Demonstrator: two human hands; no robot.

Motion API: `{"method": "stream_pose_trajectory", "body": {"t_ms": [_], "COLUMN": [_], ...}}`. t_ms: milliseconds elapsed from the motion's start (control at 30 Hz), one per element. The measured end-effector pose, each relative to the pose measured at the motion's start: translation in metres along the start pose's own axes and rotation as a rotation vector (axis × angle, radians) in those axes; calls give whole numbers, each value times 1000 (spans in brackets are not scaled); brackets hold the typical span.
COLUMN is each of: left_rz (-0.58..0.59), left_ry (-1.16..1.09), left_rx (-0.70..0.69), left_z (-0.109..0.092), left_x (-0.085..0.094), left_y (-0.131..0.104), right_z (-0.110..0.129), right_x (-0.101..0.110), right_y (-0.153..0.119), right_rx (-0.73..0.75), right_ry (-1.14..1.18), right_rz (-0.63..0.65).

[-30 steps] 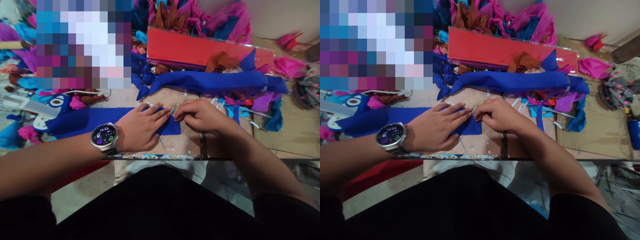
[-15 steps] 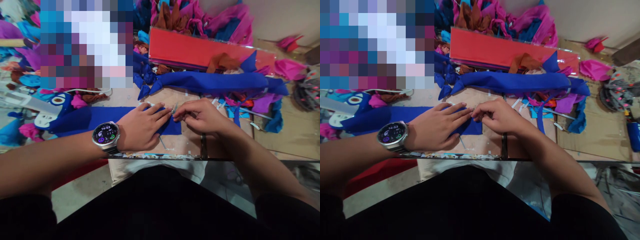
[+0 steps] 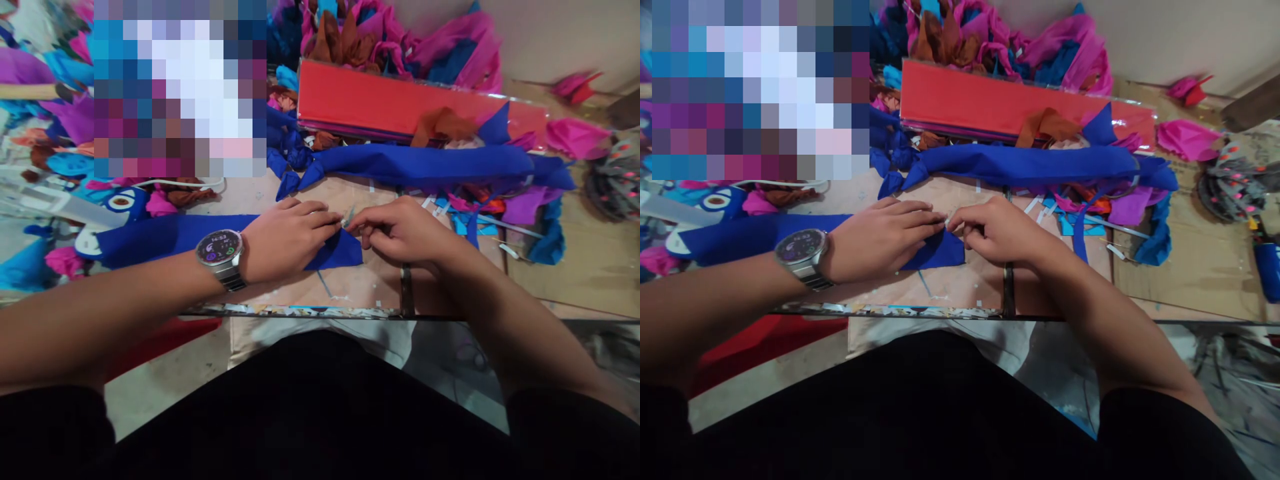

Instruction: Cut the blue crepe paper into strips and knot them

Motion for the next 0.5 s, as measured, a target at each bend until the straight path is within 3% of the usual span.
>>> {"method": "stream_pose_trajectory", "body": {"t_ms": [200,500], "left_rz": [-126,-198], "left_ry": [-81,-120], "left_rx": [80,81], "left_z": [15,20], "left_x": [-4,-5], "left_y": [3,4], "right_z": [-2,-8], "right_x": [-1,-6], "right_y": [-1,7], "right_rx": [-22,45], "right_ry": [-14,-160], "right_rz": [15,-120]}}
Point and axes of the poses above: each hand's wrist, its own y-axis towards the middle knuckle, its own x-axis out of the back of the hand, z = x × y, the point moved 4 cm from there along y, towards the middle knuckle, and after that the axes turned 8 degrees about z, right-handed, at the moved point
